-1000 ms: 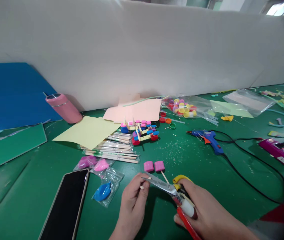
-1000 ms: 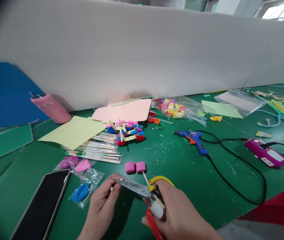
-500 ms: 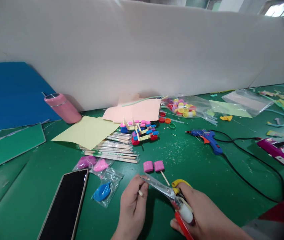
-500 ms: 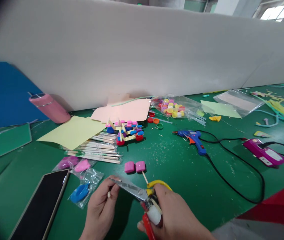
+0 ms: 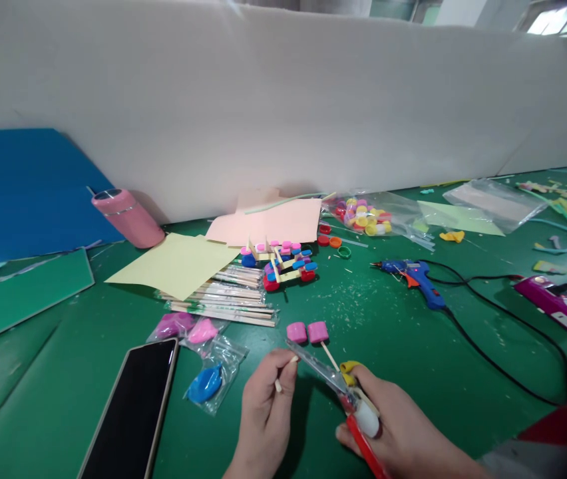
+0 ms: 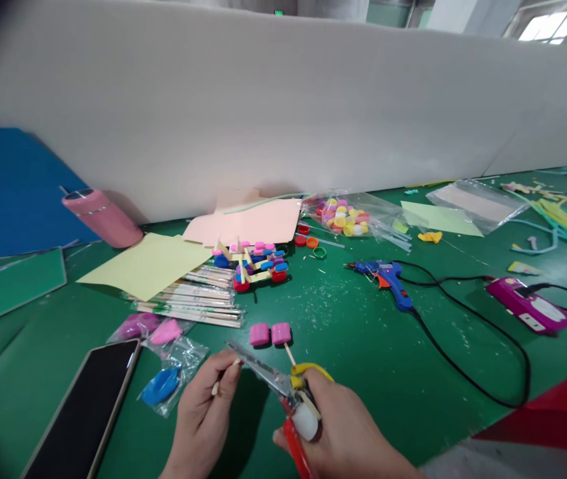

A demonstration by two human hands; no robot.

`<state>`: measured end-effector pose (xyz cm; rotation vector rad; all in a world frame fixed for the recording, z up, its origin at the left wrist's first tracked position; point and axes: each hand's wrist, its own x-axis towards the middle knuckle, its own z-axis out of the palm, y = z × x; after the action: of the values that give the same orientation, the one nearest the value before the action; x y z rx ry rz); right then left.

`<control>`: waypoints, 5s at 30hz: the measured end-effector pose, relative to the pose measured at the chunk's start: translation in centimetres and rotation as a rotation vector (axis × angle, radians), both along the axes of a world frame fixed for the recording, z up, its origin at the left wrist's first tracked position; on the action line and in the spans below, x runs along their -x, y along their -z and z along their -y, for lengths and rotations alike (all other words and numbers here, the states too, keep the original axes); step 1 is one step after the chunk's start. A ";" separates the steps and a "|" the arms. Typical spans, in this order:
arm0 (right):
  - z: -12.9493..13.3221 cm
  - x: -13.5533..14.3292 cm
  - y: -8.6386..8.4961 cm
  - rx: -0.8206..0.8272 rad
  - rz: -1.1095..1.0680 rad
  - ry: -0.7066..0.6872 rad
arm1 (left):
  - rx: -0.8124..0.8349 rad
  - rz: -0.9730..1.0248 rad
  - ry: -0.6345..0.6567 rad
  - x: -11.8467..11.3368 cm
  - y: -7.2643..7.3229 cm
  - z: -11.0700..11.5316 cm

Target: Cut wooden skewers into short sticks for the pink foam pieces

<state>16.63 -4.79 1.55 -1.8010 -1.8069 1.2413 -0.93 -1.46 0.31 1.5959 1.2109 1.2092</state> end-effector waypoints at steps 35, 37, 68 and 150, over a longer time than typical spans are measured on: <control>-0.3 -1.1 -0.8 -0.003 0.167 -0.077 | -0.061 -0.085 0.031 0.2 -0.1 -0.3; -0.3 -1.1 -0.3 0.014 0.115 -0.065 | -0.017 -0.065 0.038 0.2 -0.1 -0.4; -0.6 -1.6 -0.1 -0.049 0.162 -0.034 | 0.457 0.414 0.176 -0.1 0.3 -0.4; -6.8 2.3 0.1 0.117 -0.756 -0.122 | 0.813 0.745 0.471 -1.2 -0.5 -0.7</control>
<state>14.38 2.01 1.44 -1.0368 -1.4240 1.7863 0.25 -0.78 0.85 0.6525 0.6337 0.7289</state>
